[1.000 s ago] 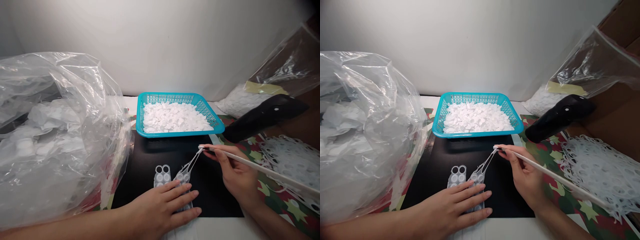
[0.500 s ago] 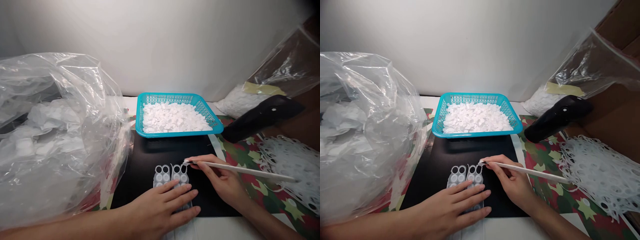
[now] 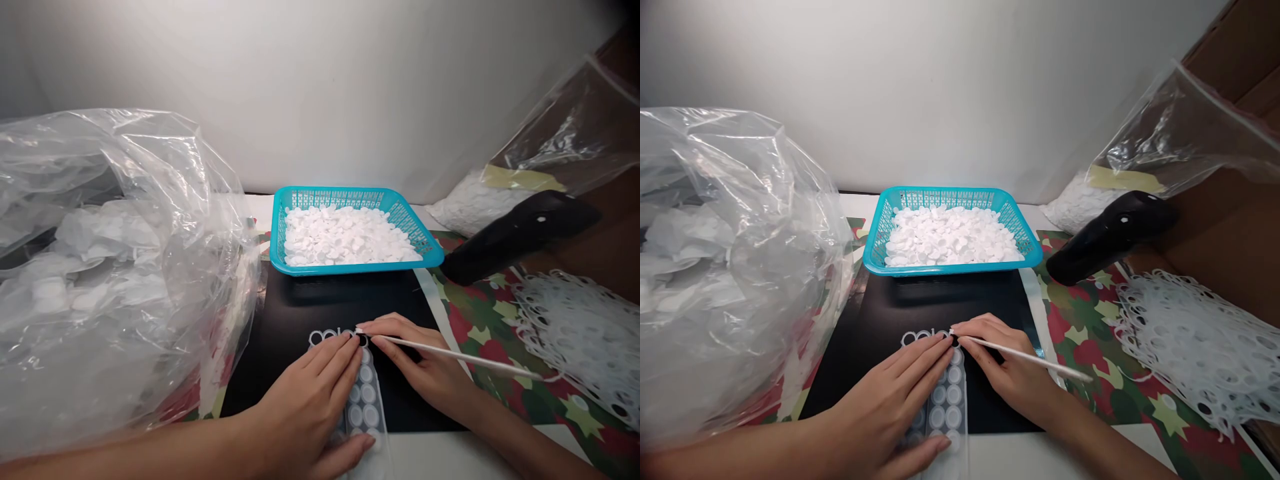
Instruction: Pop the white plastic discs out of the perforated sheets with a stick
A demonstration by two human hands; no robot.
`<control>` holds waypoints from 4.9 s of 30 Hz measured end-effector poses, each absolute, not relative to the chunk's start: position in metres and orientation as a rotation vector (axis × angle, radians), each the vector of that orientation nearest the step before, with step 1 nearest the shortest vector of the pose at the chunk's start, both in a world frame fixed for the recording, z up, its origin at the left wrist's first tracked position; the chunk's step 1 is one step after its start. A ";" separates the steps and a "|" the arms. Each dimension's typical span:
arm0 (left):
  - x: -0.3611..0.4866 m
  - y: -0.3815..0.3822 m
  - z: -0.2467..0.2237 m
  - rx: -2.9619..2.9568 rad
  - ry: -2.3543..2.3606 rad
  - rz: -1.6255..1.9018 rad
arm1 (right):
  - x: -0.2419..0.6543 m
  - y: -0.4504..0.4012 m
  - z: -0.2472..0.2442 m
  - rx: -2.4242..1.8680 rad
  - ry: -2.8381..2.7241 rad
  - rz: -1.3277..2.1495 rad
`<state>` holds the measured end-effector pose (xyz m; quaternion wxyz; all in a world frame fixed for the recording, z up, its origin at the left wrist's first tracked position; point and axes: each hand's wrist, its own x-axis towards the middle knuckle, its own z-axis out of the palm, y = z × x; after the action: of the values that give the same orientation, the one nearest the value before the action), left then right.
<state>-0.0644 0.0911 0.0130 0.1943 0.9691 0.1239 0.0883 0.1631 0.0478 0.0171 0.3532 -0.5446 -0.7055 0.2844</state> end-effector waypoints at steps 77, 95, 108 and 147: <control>-0.048 0.116 0.021 1.602 0.697 0.590 | 0.158 0.047 0.025 -1.373 -1.361 0.995; -0.049 0.117 0.018 1.665 0.723 0.582 | 0.192 0.057 0.037 -1.334 -1.064 1.160; -0.055 0.105 0.017 2.138 0.416 0.821 | 0.190 0.096 0.057 -1.413 -1.469 0.350; -0.063 0.081 -0.003 2.815 -0.123 0.373 | 0.131 0.075 0.026 -0.883 -2.258 0.890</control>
<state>-0.0626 0.0810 -0.0033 0.1493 0.9793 -0.0428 0.1296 0.1313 0.0746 0.0260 0.2759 -0.3287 -0.8403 0.3312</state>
